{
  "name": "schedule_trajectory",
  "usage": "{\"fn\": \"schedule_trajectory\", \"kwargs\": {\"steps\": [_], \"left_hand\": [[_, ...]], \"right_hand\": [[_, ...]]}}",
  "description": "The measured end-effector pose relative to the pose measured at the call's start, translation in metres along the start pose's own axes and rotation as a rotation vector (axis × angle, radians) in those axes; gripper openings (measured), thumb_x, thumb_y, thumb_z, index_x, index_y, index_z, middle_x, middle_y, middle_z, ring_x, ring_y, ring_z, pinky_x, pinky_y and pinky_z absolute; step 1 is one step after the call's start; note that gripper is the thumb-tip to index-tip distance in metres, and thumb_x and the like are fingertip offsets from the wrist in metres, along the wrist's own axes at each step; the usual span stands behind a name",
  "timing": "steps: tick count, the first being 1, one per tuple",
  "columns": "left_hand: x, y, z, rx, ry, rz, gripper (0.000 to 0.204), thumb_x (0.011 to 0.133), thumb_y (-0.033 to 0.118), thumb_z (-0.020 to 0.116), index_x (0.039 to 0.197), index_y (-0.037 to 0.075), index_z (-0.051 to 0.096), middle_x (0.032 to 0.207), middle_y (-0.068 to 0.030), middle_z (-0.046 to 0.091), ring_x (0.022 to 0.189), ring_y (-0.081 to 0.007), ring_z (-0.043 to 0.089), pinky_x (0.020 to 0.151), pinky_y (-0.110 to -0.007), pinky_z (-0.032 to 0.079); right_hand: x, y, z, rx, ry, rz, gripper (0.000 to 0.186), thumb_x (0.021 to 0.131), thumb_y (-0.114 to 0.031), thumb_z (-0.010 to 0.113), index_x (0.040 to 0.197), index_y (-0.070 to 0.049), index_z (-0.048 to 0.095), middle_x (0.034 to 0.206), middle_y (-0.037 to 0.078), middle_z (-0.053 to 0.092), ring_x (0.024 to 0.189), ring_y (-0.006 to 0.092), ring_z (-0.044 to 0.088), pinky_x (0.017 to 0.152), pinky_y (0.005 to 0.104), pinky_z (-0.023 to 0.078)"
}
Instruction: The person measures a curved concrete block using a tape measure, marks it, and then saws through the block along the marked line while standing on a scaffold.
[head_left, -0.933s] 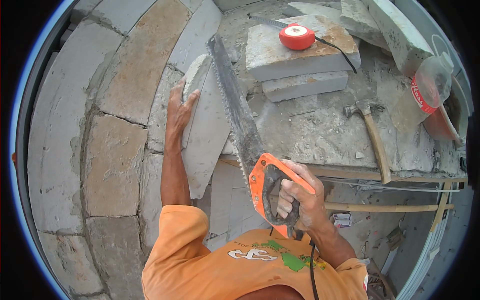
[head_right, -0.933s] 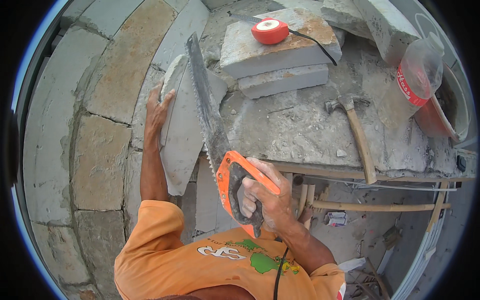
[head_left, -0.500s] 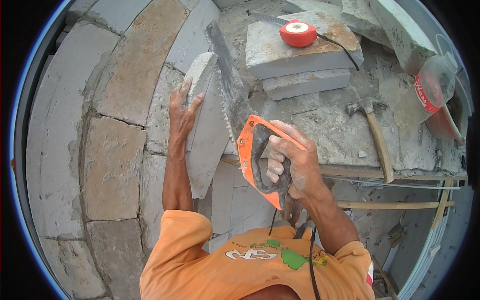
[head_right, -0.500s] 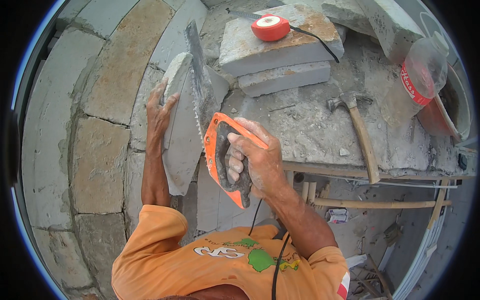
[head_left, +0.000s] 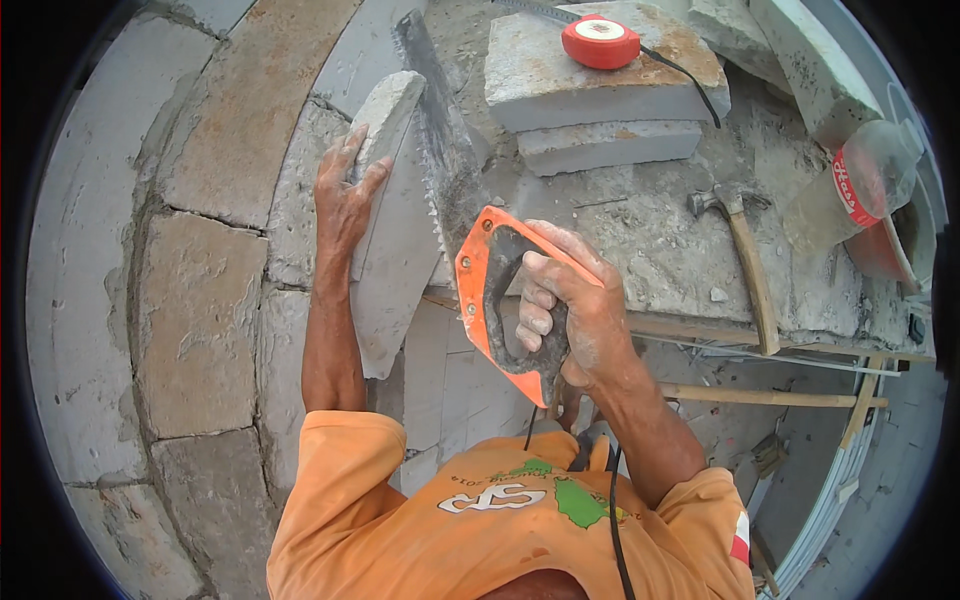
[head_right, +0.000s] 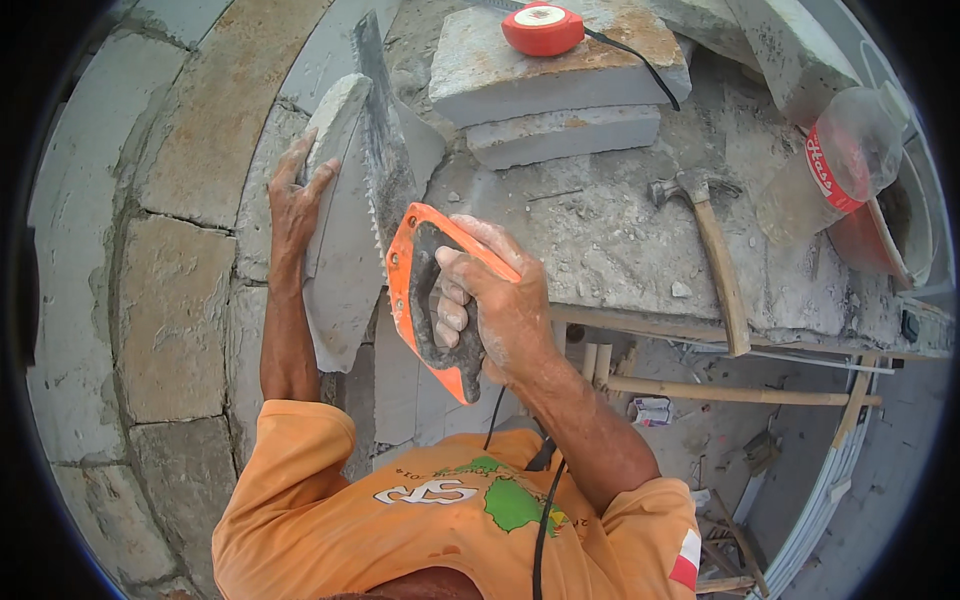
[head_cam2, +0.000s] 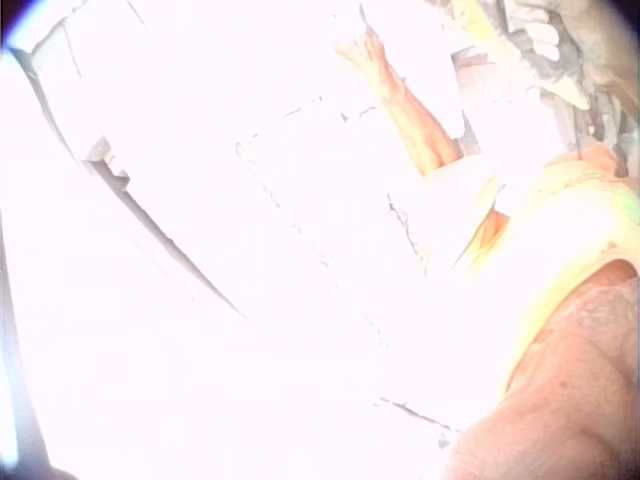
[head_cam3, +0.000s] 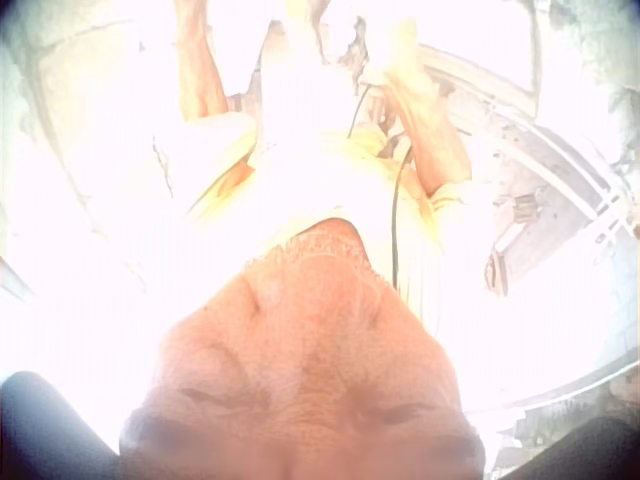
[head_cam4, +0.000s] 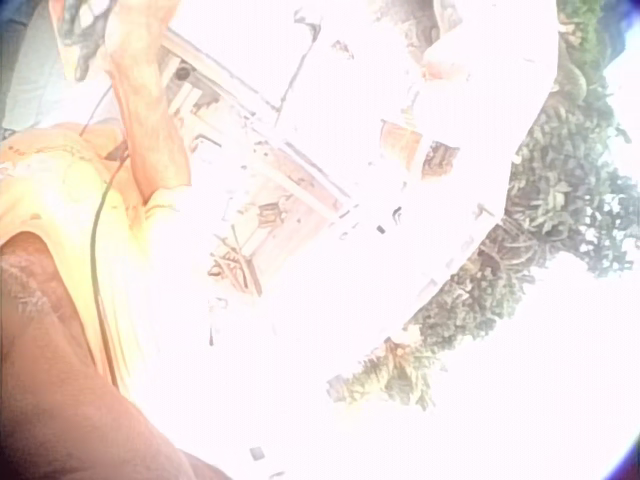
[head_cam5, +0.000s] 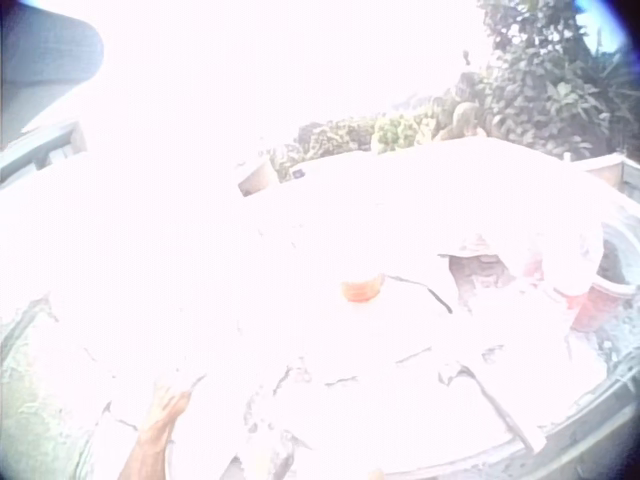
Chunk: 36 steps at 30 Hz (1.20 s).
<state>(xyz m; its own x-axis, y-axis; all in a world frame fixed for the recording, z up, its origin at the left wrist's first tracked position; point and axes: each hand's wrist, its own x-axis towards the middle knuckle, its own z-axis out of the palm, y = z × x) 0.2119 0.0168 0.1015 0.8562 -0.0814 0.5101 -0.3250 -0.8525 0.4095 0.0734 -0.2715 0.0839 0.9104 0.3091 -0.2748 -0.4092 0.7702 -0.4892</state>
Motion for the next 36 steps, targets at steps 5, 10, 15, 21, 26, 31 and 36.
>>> {"fn": "schedule_trajectory", "kwargs": {"steps": [5,10,15,21,26,31,36], "left_hand": [[-0.006,0.008,0.010,0.131,0.017,0.110,0.058,0.082,0.024,0.076,0.135,0.008,0.060,0.133,-0.0279,0.055,0.127,-0.0381,0.052,0.107,-0.046,0.042],[-0.005,0.005,0.001,0.038,0.018,0.030,0.057,0.081,0.024,0.077,0.134,0.009,0.062,0.136,-0.0275,0.054,0.129,-0.0377,0.051,0.109,-0.045,0.041],[0.000,0.012,0.000,-0.112,-0.001,-0.065,0.055,0.081,0.024,0.076,0.132,0.008,0.063,0.137,-0.0274,0.053,0.130,-0.0379,0.050,0.110,-0.046,0.040],[-0.008,0.016,0.005,0.013,-0.025,0.093,0.054,0.080,0.023,0.076,0.131,0.009,0.064,0.139,-0.0276,0.052,0.132,-0.0378,0.049,0.110,-0.045,0.039],[-0.003,-0.009,-0.012,-0.081,-0.022,-0.018,0.055,0.079,0.024,0.078,0.131,0.010,0.064,0.140,-0.0275,0.051,0.135,-0.0384,0.046,0.112,-0.044,0.036],[-0.026,0.008,-0.031,-0.185,0.045,-0.055,0.071,0.084,0.032,0.076,0.142,0.001,0.048,0.147,-0.0294,0.043,0.140,-0.0384,0.040,0.114,-0.043,0.033],[-0.147,-0.015,-0.094,-0.026,-0.058,-0.292,0.112,0.071,0.050,0.084,0.151,-0.005,0.028,0.150,-0.0324,0.035,0.142,-0.0401,0.034,0.115,-0.046,0.031]], "right_hand": [[-0.072,-0.003,-0.028,0.079,-0.007,-0.014,0.045,0.092,-0.008,0.062,0.134,0.003,0.048,0.069,0.002,0.045,0.053,0.0090,0.048,0.044,0.0269,0.042],[0.033,-0.016,-0.011,0.144,-0.140,0.010,0.041,0.092,-0.008,0.061,0.130,0.004,0.050,0.069,0.001,0.045,0.052,0.0096,0.048,0.043,0.0271,0.042],[-0.027,-0.001,-0.018,0.080,-0.013,0.013,0.043,0.092,-0.009,0.061,0.132,0.003,0.050,0.069,0.001,0.045,0.052,0.0097,0.047,0.043,0.0276,0.041],[-0.022,-0.009,-0.032,0.055,0.013,0.009,0.042,0.091,-0.011,0.062,0.130,0.001,0.051,0.069,0.000,0.044,0.051,0.0090,0.046,0.041,0.0287,0.040],[0.042,-0.010,0.003,0.045,-0.096,-0.010,0.036,0.092,-0.008,0.059,0.125,0.002,0.051,0.070,0.000,0.044,0.052,0.0099,0.046,0.043,0.0287,0.041],[0.030,0.015,-0.009,0.128,-0.091,-0.059,0.042,0.093,-0.008,0.057,0.132,0.004,0.048,0.071,0.001,0.043,0.052,0.0106,0.045,0.043,0.0290,0.040],[0.034,0.014,-0.017,0.073,-0.058,-0.120,0.045,0.095,-0.013,0.054,0.136,0.004,0.045,0.073,0.001,0.042,0.055,0.0105,0.045,0.044,0.0289,0.040]]}}
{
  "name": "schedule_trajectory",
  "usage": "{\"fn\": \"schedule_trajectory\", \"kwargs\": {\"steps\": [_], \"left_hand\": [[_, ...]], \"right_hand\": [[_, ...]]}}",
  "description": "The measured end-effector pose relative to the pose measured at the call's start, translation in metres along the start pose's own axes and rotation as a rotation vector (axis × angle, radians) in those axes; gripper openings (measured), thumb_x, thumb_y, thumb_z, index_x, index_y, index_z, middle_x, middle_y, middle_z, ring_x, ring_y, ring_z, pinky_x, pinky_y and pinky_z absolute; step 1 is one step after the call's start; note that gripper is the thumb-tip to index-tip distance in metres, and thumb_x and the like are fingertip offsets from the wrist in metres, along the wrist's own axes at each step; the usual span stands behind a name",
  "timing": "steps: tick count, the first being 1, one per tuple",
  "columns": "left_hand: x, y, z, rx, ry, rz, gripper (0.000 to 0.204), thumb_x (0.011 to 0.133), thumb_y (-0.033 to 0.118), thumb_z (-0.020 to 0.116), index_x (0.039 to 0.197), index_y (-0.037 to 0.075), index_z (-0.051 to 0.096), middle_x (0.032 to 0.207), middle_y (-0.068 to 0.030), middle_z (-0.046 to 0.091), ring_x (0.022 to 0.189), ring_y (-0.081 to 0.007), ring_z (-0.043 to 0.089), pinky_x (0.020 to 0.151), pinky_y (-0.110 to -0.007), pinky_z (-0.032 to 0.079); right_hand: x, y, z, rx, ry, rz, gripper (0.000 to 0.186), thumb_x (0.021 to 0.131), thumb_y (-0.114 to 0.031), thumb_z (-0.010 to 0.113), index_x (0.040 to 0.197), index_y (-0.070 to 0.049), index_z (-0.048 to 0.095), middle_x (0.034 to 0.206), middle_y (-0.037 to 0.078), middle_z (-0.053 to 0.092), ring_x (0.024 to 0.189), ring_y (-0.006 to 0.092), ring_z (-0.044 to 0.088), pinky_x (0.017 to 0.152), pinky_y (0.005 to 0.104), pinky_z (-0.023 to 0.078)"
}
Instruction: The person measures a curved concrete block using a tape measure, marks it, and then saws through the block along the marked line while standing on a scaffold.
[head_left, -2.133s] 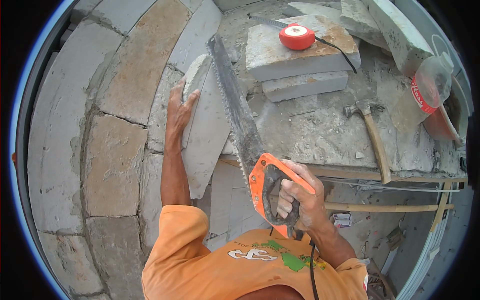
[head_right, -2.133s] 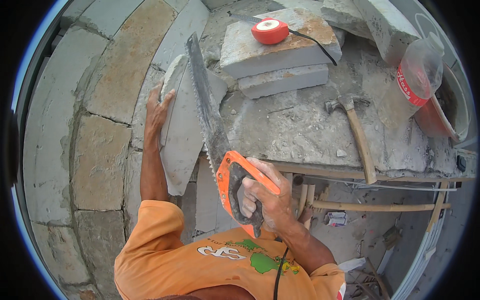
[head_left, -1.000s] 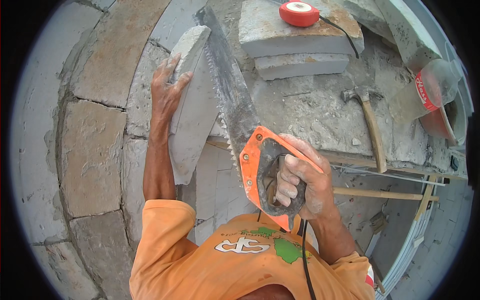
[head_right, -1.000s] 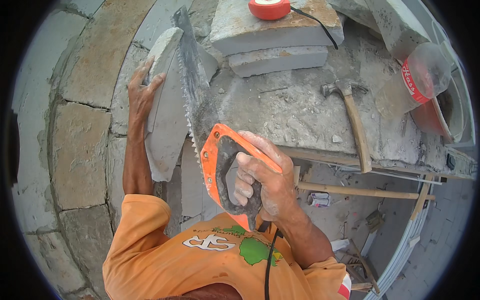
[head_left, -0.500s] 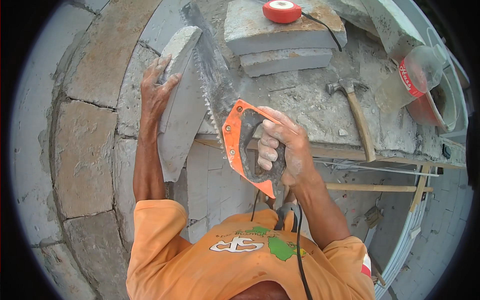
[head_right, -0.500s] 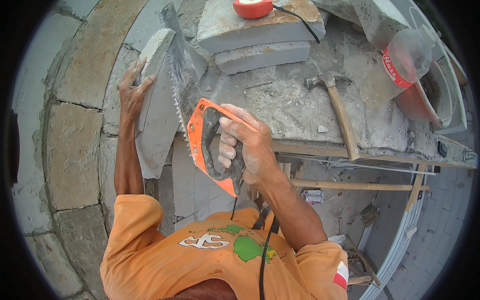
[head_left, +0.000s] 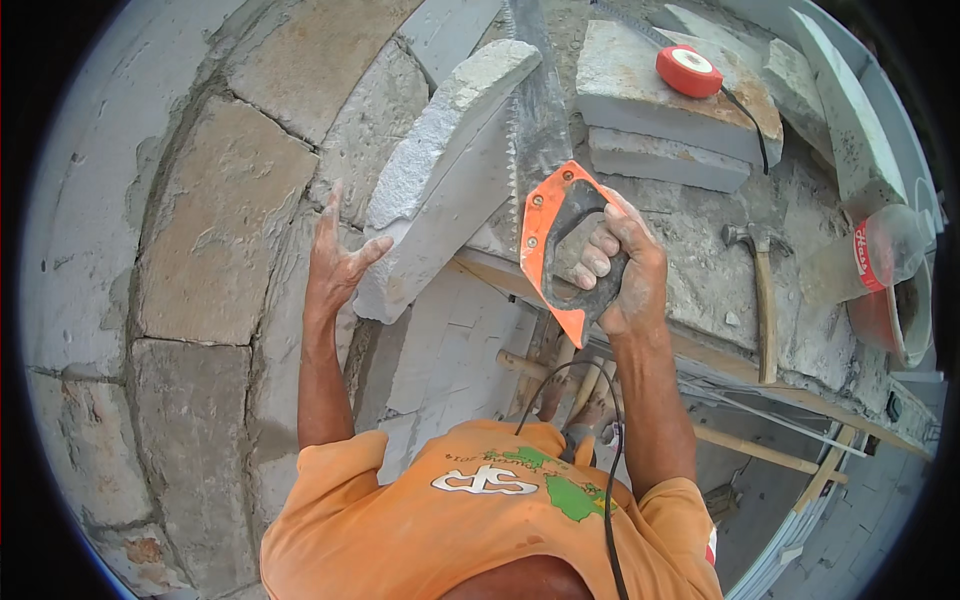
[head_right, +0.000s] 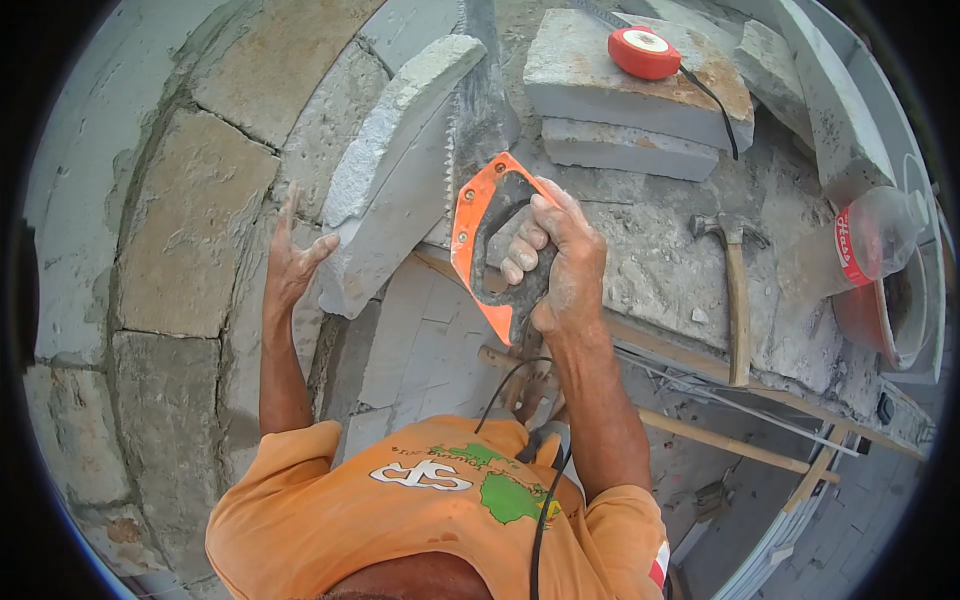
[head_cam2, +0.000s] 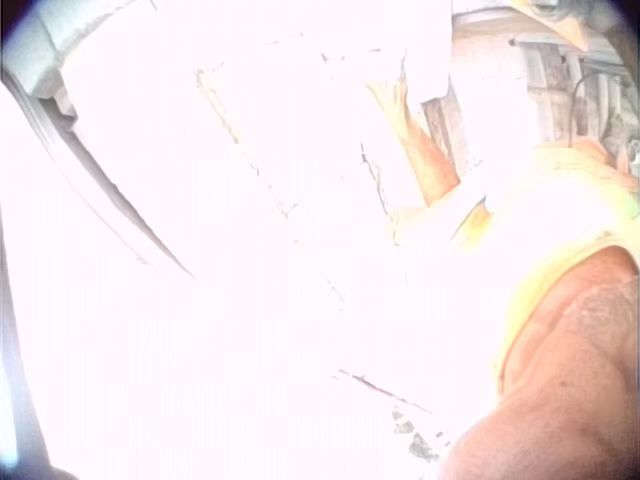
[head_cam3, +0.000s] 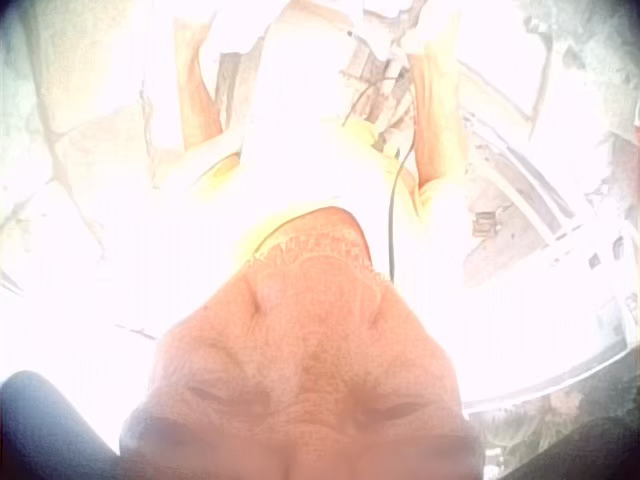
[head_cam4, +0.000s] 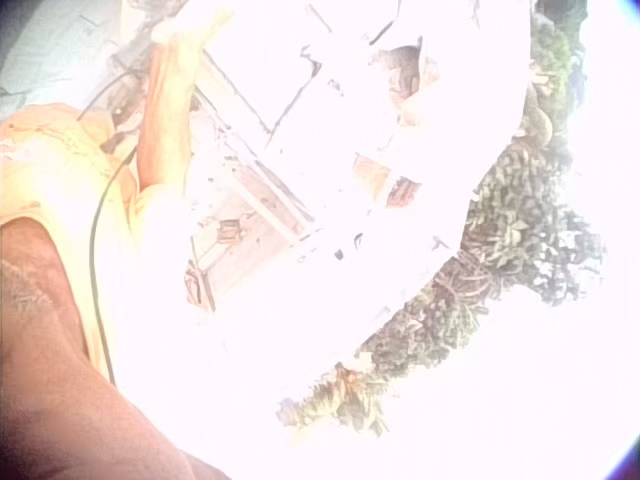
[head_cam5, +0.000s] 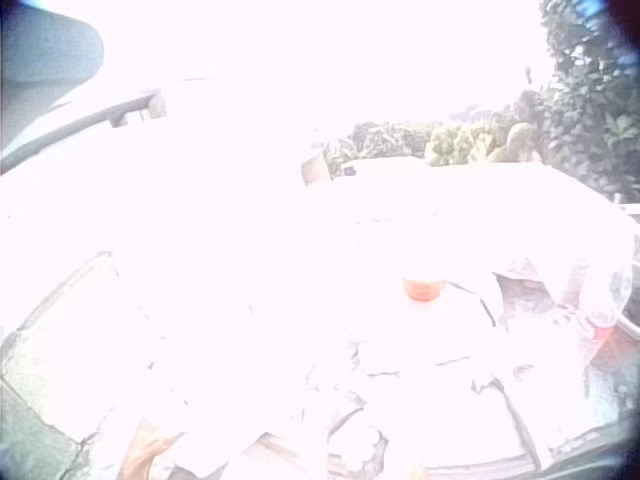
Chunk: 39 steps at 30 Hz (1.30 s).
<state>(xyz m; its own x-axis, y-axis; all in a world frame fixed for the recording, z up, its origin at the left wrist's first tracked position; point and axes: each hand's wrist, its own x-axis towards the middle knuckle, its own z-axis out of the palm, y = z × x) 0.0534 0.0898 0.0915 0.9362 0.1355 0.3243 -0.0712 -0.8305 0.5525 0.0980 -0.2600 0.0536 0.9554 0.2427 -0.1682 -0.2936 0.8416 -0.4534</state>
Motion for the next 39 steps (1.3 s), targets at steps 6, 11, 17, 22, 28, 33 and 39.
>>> {"fn": "schedule_trajectory", "kwargs": {"steps": [6,11,17,22,28,33,39], "left_hand": [[-0.062,-0.038,0.017,0.231,-0.036,-0.184,0.123,0.059,0.049,0.091,0.149,-0.006,0.028,0.144,-0.0333,0.041,0.137,-0.0428,0.040,0.112,-0.046,0.035],[-0.042,-0.038,0.049,0.127,0.059,-0.180,0.117,0.059,0.045,0.091,0.145,-0.007,0.032,0.133,-0.0313,0.050,0.127,-0.0425,0.049,0.106,-0.046,0.041],[-0.037,-0.049,0.055,0.083,0.144,-0.183,0.100,0.060,0.034,0.091,0.136,-0.008,0.040,0.125,-0.0295,0.055,0.118,-0.0414,0.055,0.100,-0.045,0.045],[-0.034,-0.047,0.061,0.018,0.253,0.022,0.098,0.059,0.031,0.091,0.134,-0.010,0.043,0.124,-0.0293,0.056,0.117,-0.0409,0.055,0.101,-0.045,0.044],[-0.021,-0.049,0.083,-0.037,0.302,0.025,0.094,0.060,0.028,0.089,0.133,-0.010,0.044,0.123,-0.0294,0.055,0.117,-0.0427,0.054,0.102,-0.047,0.043],[-0.027,-0.052,0.083,0.072,0.310,0.048,0.093,0.060,0.027,0.089,0.132,-0.011,0.044,0.123,-0.0287,0.054,0.117,-0.0425,0.054,0.101,-0.047,0.043],[-0.012,-0.056,0.076,-0.032,0.267,0.090,0.094,0.059,0.027,0.090,0.132,-0.010,0.044,0.122,-0.0288,0.054,0.115,-0.0425,0.054,0.099,-0.047,0.044]], "right_hand": [[0.000,0.005,0.011,-0.006,-0.018,-0.004,0.043,0.095,-0.013,0.054,0.135,0.002,0.047,0.072,0.000,0.039,0.054,0.0101,0.045,0.043,0.0277,0.040],[-0.001,0.001,0.019,-0.035,0.017,0.011,0.044,0.095,-0.013,0.055,0.135,0.001,0.046,0.073,-0.001,0.040,0.054,0.0100,0.044,0.044,0.0284,0.041],[-0.051,0.017,0.025,-0.079,0.103,0.084,0.047,0.094,-0.010,0.056,0.140,-0.004,0.045,0.070,-0.001,0.040,0.053,0.0099,0.044,0.044,0.0285,0.043],[-0.091,0.012,0.003,-0.089,0.106,0.059,0.049,0.095,-0.016,0.055,0.140,0.000,0.044,0.064,-0.003,0.038,0.045,0.0075,0.043,0.037,0.0273,0.043],[0.018,-0.006,0.029,-0.007,0.001,0.061,0.045,0.095,-0.011,0.054,0.138,-0.001,0.044,0.070,0.000,0.041,0.054,0.0099,0.046,0.044,0.0284,0.042],[-0.042,0.031,0.014,-0.005,0.074,0.033,0.049,0.095,-0.011,0.053,0.142,-0.004,0.041,0.071,-0.001,0.040,0.054,0.0102,0.045,0.045,0.0298,0.043],[-0.021,0.030,-0.001,0.051,0.037,-0.017,0.049,0.096,-0.011,0.050,0.144,-0.003,0.041,0.070,-0.001,0.039,0.052,0.0102,0.045,0.043,0.0294,0.043]]}}
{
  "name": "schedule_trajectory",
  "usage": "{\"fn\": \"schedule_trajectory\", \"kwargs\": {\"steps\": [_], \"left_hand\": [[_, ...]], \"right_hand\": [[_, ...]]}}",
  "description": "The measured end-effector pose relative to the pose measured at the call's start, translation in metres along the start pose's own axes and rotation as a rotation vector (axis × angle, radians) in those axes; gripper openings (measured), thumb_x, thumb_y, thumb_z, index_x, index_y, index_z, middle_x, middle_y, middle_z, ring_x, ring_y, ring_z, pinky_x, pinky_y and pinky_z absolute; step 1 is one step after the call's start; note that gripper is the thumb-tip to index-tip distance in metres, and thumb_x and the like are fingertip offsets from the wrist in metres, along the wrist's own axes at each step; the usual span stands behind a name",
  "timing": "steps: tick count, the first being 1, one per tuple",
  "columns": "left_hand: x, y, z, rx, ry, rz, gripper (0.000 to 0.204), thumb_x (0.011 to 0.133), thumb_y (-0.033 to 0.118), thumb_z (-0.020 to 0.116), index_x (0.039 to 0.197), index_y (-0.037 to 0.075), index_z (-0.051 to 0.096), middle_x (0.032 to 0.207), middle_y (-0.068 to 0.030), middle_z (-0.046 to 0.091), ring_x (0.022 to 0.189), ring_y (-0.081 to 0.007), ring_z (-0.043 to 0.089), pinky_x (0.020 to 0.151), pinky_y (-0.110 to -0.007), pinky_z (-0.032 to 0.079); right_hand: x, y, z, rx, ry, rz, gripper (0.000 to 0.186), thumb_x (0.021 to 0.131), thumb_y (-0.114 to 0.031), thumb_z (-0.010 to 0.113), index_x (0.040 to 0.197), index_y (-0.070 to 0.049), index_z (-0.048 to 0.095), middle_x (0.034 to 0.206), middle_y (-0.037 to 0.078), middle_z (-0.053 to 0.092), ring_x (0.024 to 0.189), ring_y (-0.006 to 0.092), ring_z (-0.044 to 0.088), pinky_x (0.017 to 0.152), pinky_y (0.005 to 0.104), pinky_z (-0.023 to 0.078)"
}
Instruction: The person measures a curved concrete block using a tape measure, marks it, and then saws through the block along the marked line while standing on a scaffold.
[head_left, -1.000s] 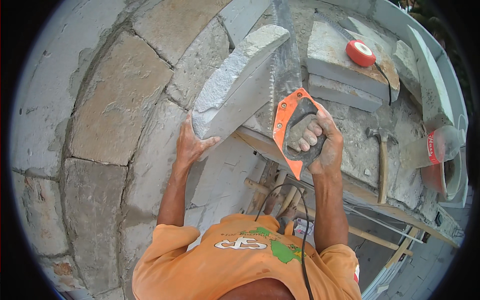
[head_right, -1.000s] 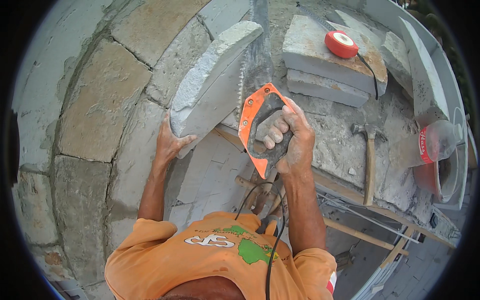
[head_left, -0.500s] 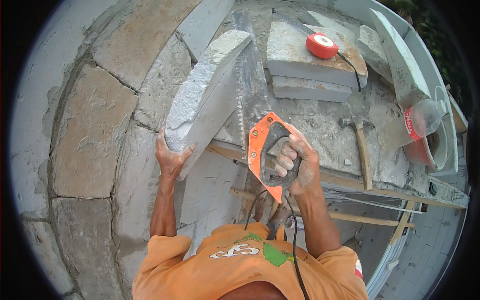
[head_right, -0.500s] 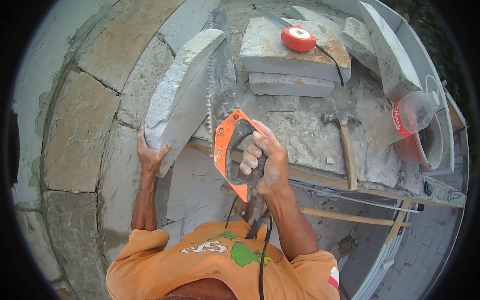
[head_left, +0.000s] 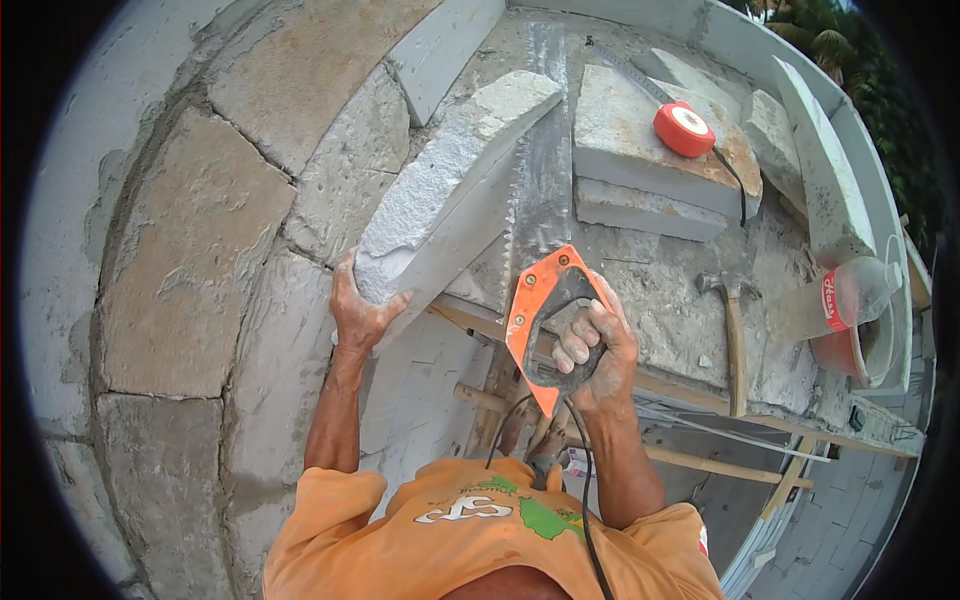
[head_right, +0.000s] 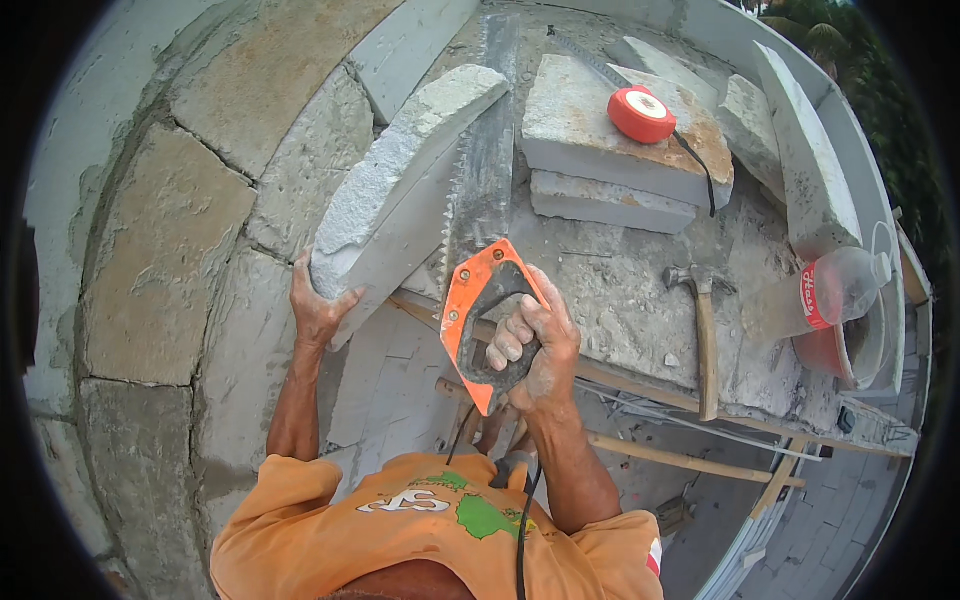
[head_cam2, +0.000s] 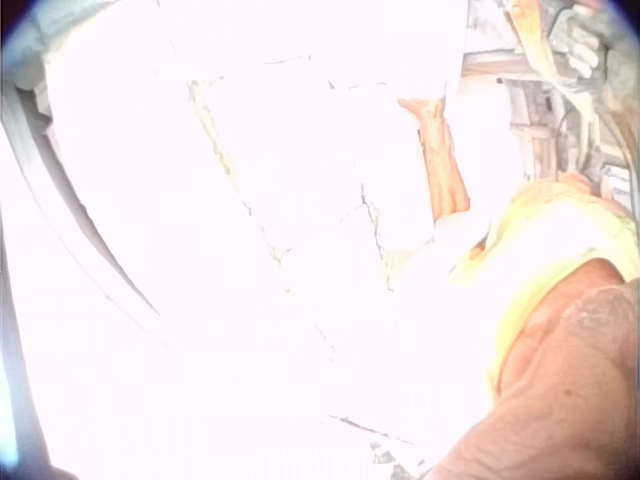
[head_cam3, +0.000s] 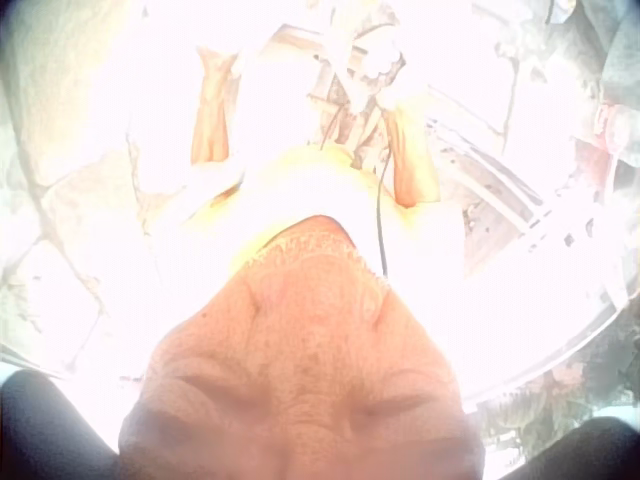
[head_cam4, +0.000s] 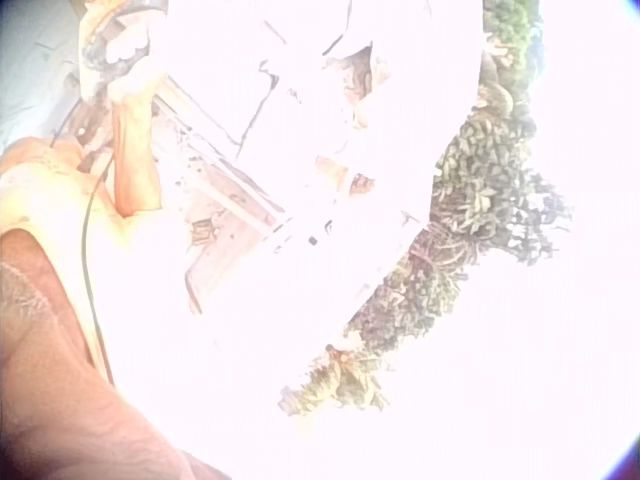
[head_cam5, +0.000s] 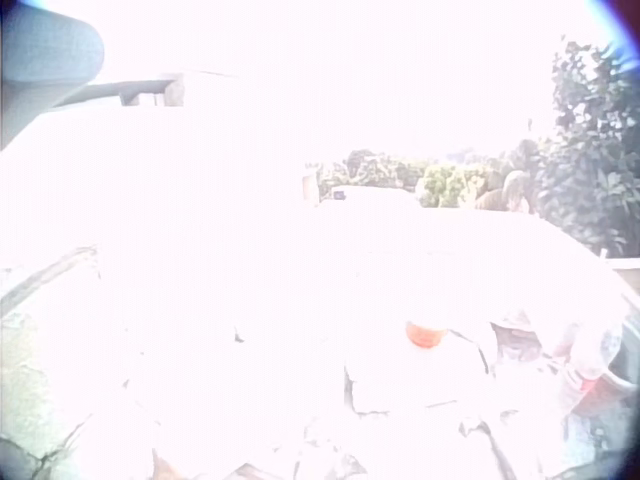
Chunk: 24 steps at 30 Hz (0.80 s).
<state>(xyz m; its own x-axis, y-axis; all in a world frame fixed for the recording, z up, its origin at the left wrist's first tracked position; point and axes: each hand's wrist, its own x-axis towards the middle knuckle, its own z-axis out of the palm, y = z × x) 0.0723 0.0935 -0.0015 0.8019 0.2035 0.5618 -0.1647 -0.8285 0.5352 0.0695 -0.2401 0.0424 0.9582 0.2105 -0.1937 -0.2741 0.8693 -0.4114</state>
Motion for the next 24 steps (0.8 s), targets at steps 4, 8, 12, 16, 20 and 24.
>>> {"fn": "schedule_trajectory", "kwargs": {"steps": [4,8,12,16,20,24], "left_hand": [[-0.009,-0.001,0.006,0.032,0.027,-0.039,0.095,0.060,0.029,0.091,0.132,-0.010,0.043,0.121,-0.0293,0.055,0.114,-0.0430,0.055,0.099,-0.048,0.045],[-0.005,0.001,0.006,0.004,0.051,-0.127,0.096,0.060,0.034,0.091,0.132,-0.010,0.045,0.120,-0.0302,0.057,0.114,-0.0433,0.056,0.099,-0.048,0.045],[-0.003,0.007,0.010,-0.019,0.078,-0.247,0.097,0.061,0.040,0.089,0.132,-0.011,0.046,0.124,-0.0324,0.056,0.117,-0.0440,0.055,0.101,-0.047,0.044],[0.004,0.017,0.000,-0.046,0.045,-0.409,0.097,0.062,0.035,0.086,0.133,-0.016,0.044,0.125,-0.0333,0.057,0.120,-0.0389,0.055,0.104,-0.042,0.042],[0.009,0.019,0.002,-0.095,0.026,-0.450,0.097,0.062,0.035,0.086,0.135,-0.014,0.044,0.125,-0.0330,0.057,0.120,-0.0392,0.055,0.104,-0.042,0.042],[0.003,0.021,0.004,-0.092,0.078,-0.309,0.097,0.063,0.036,0.088,0.136,-0.010,0.043,0.127,-0.0313,0.056,0.120,-0.0435,0.055,0.102,-0.046,0.043]], "right_hand": [[0.012,0.006,0.013,-0.084,-0.003,-0.017,0.049,0.096,-0.012,0.050,0.144,-0.002,0.041,0.069,-0.001,0.039,0.052,0.0097,0.045,0.043,0.0293,0.043],[0.026,0.000,0.031,-0.190,-0.034,-0.050,0.048,0.096,-0.012,0.050,0.141,0.001,0.043,0.070,-0.002,0.039,0.050,0.0085,0.042,0.042,0.0277,0.042],[0.051,-0.001,0.061,-0.248,-0.072,-0.059,0.043,0.095,-0.013,0.052,0.135,0.005,0.047,0.071,-0.002,0.038,0.052,0.0071,0.042,0.042,0.0256,0.041],[0.057,0.012,0.082,-0.255,-0.067,-0.042,0.041,0.095,-0.014,0.056,0.131,0.004,0.049,0.072,-0.002,0.039,0.055,0.0075,0.044,0.044,0.0261,0.042],[0.057,0.018,0.090,-0.257,-0.062,-0.057,0.040,0.094,-0.012,0.057,0.130,0.003,0.049,0.072,-0.001,0.039,0.055,0.0088,0.045,0.045,0.0274,0.042],[0.044,0.027,0.105,-0.182,-0.005,-0.069,0.035,0.094,-0.007,0.056,0.126,0.003,0.048,0.072,0.000,0.040,0.054,0.0110,0.045,0.045,0.0293,0.042]]}}
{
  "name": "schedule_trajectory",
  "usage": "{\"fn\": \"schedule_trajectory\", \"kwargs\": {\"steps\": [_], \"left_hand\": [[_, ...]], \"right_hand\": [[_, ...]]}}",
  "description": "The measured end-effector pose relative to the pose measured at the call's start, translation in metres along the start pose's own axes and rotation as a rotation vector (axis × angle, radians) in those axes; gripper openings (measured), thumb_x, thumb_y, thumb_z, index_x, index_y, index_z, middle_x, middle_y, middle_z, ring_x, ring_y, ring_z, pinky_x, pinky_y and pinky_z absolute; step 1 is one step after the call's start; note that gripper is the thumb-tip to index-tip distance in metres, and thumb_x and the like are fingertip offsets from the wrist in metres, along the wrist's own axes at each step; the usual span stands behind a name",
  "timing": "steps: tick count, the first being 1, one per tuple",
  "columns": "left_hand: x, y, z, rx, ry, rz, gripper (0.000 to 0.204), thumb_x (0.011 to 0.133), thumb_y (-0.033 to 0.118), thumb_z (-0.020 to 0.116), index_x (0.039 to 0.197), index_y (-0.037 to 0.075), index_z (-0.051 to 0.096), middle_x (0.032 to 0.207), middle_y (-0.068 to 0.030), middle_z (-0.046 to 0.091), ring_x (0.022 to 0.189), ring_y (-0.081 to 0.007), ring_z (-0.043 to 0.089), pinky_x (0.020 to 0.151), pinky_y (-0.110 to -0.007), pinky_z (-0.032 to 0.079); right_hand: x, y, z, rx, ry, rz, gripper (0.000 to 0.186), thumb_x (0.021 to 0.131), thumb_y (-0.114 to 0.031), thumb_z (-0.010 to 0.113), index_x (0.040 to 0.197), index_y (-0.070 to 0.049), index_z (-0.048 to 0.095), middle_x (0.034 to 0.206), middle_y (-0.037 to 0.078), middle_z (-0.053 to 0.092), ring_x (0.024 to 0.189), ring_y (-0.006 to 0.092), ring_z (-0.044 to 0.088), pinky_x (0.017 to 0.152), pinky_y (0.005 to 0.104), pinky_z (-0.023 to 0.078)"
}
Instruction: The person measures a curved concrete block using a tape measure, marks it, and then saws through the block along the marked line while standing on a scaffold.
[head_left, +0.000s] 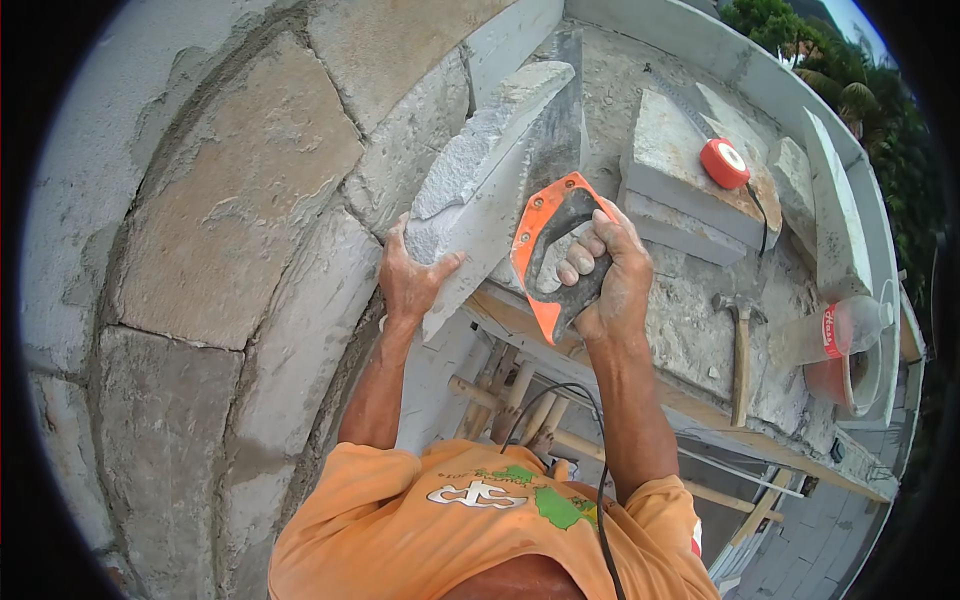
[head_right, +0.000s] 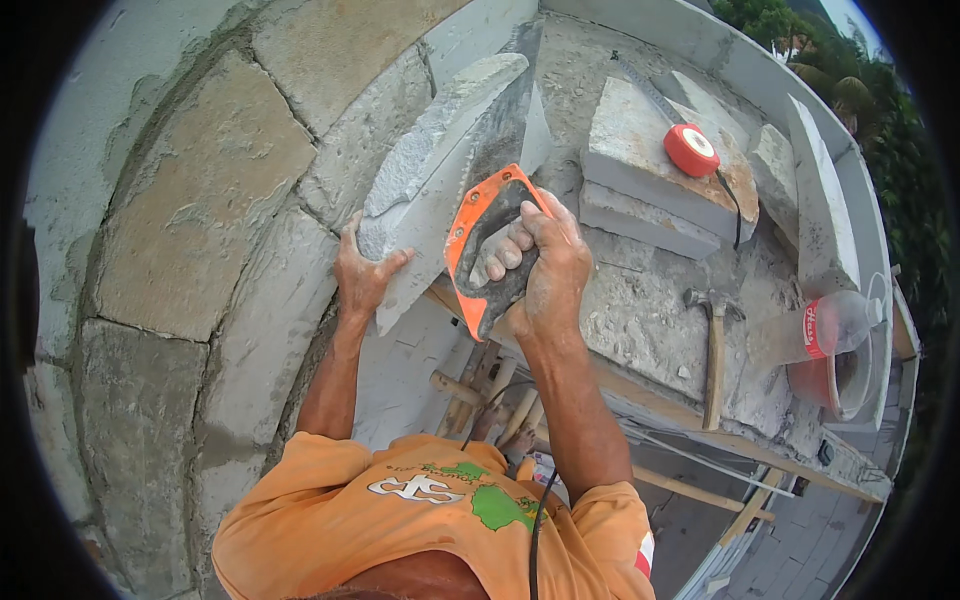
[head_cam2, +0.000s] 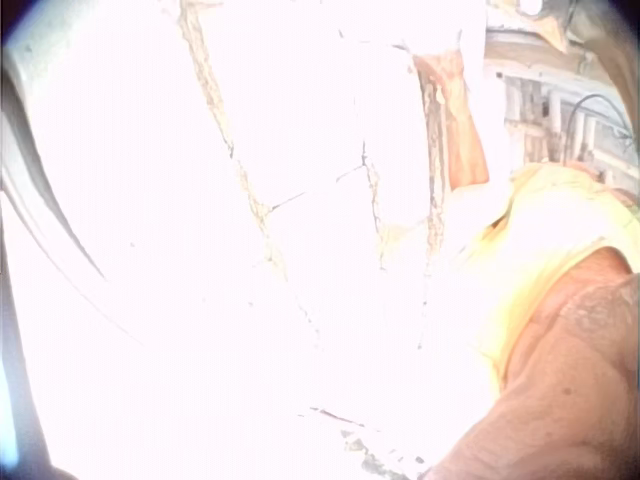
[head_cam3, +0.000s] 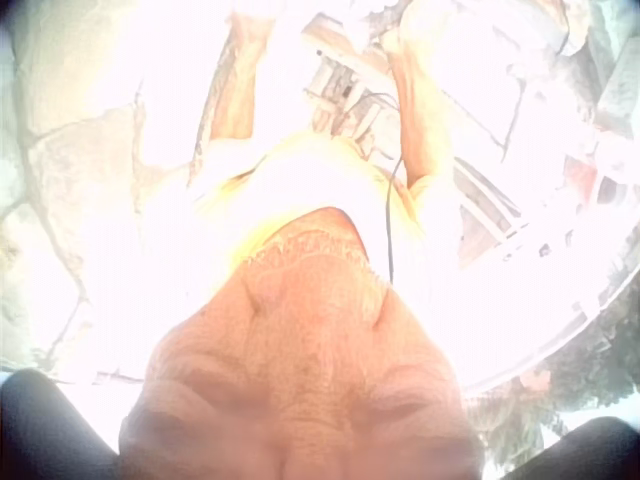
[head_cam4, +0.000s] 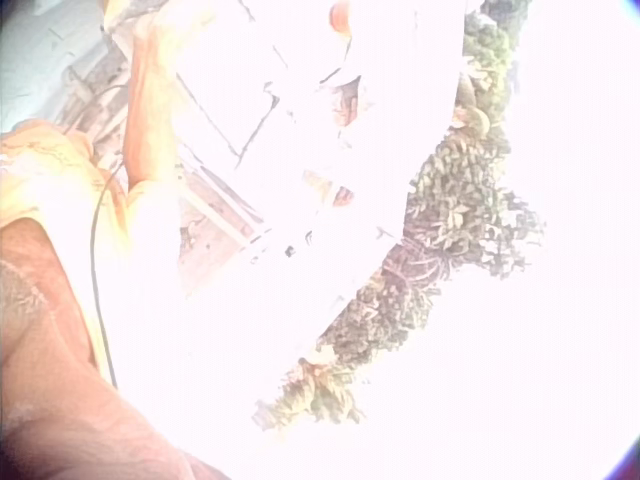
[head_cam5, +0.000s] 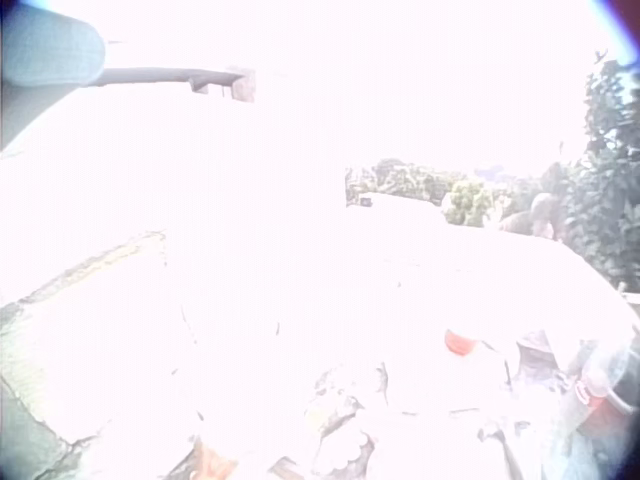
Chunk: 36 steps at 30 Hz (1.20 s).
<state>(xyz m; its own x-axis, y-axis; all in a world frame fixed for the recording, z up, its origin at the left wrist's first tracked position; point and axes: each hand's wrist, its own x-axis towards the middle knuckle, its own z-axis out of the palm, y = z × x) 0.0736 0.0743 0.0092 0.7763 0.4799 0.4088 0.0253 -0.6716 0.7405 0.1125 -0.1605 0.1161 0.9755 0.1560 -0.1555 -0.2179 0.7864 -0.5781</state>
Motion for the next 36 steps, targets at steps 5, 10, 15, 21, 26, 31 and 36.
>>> {"fn": "schedule_trajectory", "kwargs": {"steps": [5,10,15,21,26,31,36], "left_hand": [[-0.012,-0.005,0.007,0.059,0.038,0.103,0.096,0.064,0.034,0.088,0.138,-0.007,0.043,0.126,-0.0298,0.056,0.118,-0.0436,0.054,0.101,-0.048,0.043],[-0.013,-0.001,0.011,0.096,0.069,0.080,0.096,0.064,0.036,0.087,0.139,-0.006,0.043,0.127,-0.0294,0.056,0.119,-0.0435,0.054,0.101,-0.048,0.043],[0.000,-0.009,0.000,-0.076,0.008,-0.057,0.097,0.064,0.036,0.087,0.139,-0.008,0.044,0.130,-0.0310,0.055,0.122,-0.0431,0.053,0.104,-0.046,0.042],[-0.001,-0.004,-0.003,0.002,0.007,-0.071,0.093,0.064,0.034,0.084,0.136,-0.010,0.047,0.127,-0.0294,0.059,0.120,-0.0363,0.057,0.103,-0.040,0.044],[0.011,-0.012,-0.014,-0.096,-0.066,-0.156,0.100,0.061,0.040,0.086,0.138,-0.009,0.046,0.129,-0.0320,0.056,0.123,-0.0403,0.055,0.104,-0.043,0.043],[0.007,0.009,-0.005,-0.081,-0.126,-0.208,0.101,0.062,0.041,0.085,0.139,-0.011,0.045,0.128,-0.0335,0.056,0.122,-0.0402,0.055,0.104,-0.042,0.042],[-0.019,0.012,0.013,-0.271,-0.007,-0.361,0.097,0.065,0.028,0.082,0.138,-0.018,0.037,0.120,-0.0297,0.057,0.105,-0.0291,0.062,0.091,-0.036,0.051]], "right_hand": [[-0.009,-0.006,0.014,0.077,0.063,0.011,0.022,0.093,-0.005,0.056,0.114,0.001,0.051,0.071,0.000,0.040,0.054,0.0113,0.045,0.045,0.0296,0.042],[-0.002,-0.016,0.043,0.100,0.035,0.054,0.006,0.092,-0.004,0.056,0.095,-0.003,0.050,0.071,0.000,0.043,0.054,0.0100,0.045,0.045,0.0285,0.042],[0.012,0.000,0.023,0.013,-0.052,0.024,0.021,0.092,-0.003,0.056,0.112,0.003,0.051,0.071,0.002,0.044,0.053,0.0110,0.046,0.044,0.0288,0.042],[0.005,-0.033,0.003,-0.116,-0.064,0.009,0.025,0.093,-0.007,0.057,0.114,0.004,0.053,0.069,0.001,0.041,0.052,0.0097,0.044,0.042,0.0278,0.040],[0.023,-0.048,-0.010,-0.100,-0.156,0.069,0.007,0.096,-0.011,0.054,0.092,-0.006,0.050,0.068,-0.003,0.041,0.052,0.0057,0.042,0.042,0.0240,0.039],[0.027,-0.035,0.016,-0.158,-0.133,0.024,0.012,0.095,-0.010,0.056,0.101,0.000,0.055,0.070,-0.002,0.043,0.053,0.0085,0.045,0.044,0.0260,0.041],[0.043,-0.032,0.068,-0.374,-0.142,0.079,0.009,0.092,-0.004,0.057,0.093,0.005,0.058,0.070,0.002,0.049,0.053,0.0093,0.048,0.043,0.0264,0.043]]}}
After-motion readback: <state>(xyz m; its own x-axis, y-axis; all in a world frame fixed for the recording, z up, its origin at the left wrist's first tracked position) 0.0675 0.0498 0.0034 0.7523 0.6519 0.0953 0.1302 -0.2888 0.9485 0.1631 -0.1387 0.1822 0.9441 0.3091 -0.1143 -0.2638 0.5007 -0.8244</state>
